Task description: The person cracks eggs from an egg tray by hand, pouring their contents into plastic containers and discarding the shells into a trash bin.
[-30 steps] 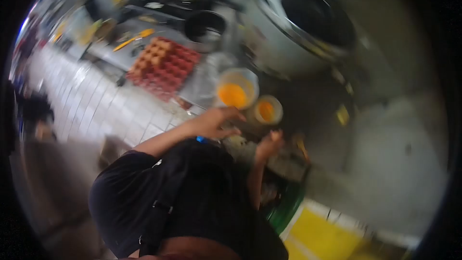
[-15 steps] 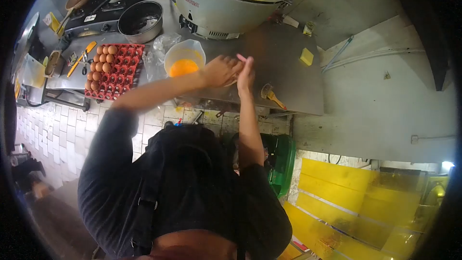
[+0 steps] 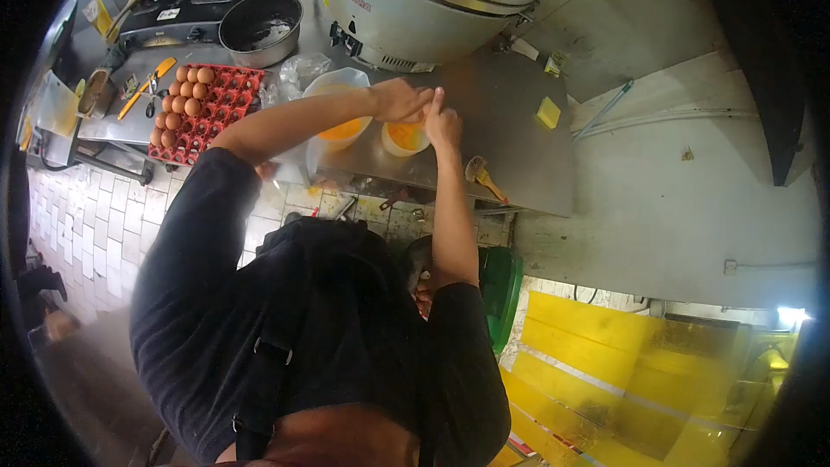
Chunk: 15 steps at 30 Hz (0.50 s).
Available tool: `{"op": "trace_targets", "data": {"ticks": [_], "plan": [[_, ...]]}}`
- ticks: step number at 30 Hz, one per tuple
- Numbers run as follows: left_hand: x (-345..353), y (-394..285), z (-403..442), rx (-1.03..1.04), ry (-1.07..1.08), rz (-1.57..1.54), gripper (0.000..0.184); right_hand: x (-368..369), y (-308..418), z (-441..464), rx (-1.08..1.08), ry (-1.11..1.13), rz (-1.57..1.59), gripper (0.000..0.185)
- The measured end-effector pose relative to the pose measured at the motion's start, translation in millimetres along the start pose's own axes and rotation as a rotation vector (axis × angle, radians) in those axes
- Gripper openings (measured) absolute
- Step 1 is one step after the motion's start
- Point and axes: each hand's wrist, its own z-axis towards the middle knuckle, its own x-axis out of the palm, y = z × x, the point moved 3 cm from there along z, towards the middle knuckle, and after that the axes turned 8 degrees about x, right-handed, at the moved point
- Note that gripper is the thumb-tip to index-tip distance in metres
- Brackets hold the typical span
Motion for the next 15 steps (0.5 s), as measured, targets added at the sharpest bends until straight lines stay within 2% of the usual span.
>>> {"op": "trace_targets", "data": {"ticks": [2, 3, 5, 6, 8, 9, 10, 11, 12, 13, 14, 15], "plan": [[2.1, 4.5, 0.0, 0.001, 0.010, 0.023, 0.042, -5.2, 3.4, -5.3, -0.084, -0.126, -0.196, 0.078], [2.6, 4.4, 0.8, -0.001, 0.008, 0.021, 0.042, -4.4, 4.4, -7.6, -0.084, -0.124, -0.199, 0.078], [4.7, 0.4, 2.8, 0.026, -0.068, 0.006, 0.052, -8.1, 10.7, -18.5, -0.306, -0.404, -0.021, 0.064], [1.8, -6.4, 3.1, 0.020, -0.063, 0.003, 0.052, -8.5, 9.1, -23.1, -0.304, -0.397, -0.019, 0.064], [-15.0, -25.8, -1.0, -0.049, -0.246, -0.247, 0.069, -10.0, 1.5, -29.5, -0.192, -0.330, 0.094, 0.053], [-10.1, -28.8, -2.2, -0.073, -0.309, -0.433, 0.076, -1.2, -12.8, -27.5, -0.206, -0.344, 0.264, 0.039], [-9.5, -27.8, -11.6, -0.110, -0.382, -0.595, 0.085, 12.9, -33.1, -17.0, -0.495, -0.545, 0.008, 0.024], [-34.6, -45.0, -30.0, -0.184, -0.402, -0.670, 0.085, 13.3, -40.0, -33.8, -0.619, -0.562, 0.171, 0.022], [-63.4, -61.0, -47.6, -0.252, -0.431, -0.745, 0.085, 11.7, -49.2, -50.6, -0.570, -0.585, -0.108, 0.022], [-74.2, -58.1, -71.3, -0.292, -0.446, -0.701, 0.085, 22.3, -83.4, -56.6, -0.331, -0.442, 0.326, 0.030], [-89.1, -56.7, -100.5, -0.321, -0.670, -0.495, 0.078, 18.6, -101.8, -86.1, -0.268, -0.429, 0.334, 0.030], [-102.5, -54.7, -130.2, -0.333, -0.883, -0.284, 0.072, 30.1, -146.4, -106.4, -0.358, -0.655, 0.176, 0.031]]}}
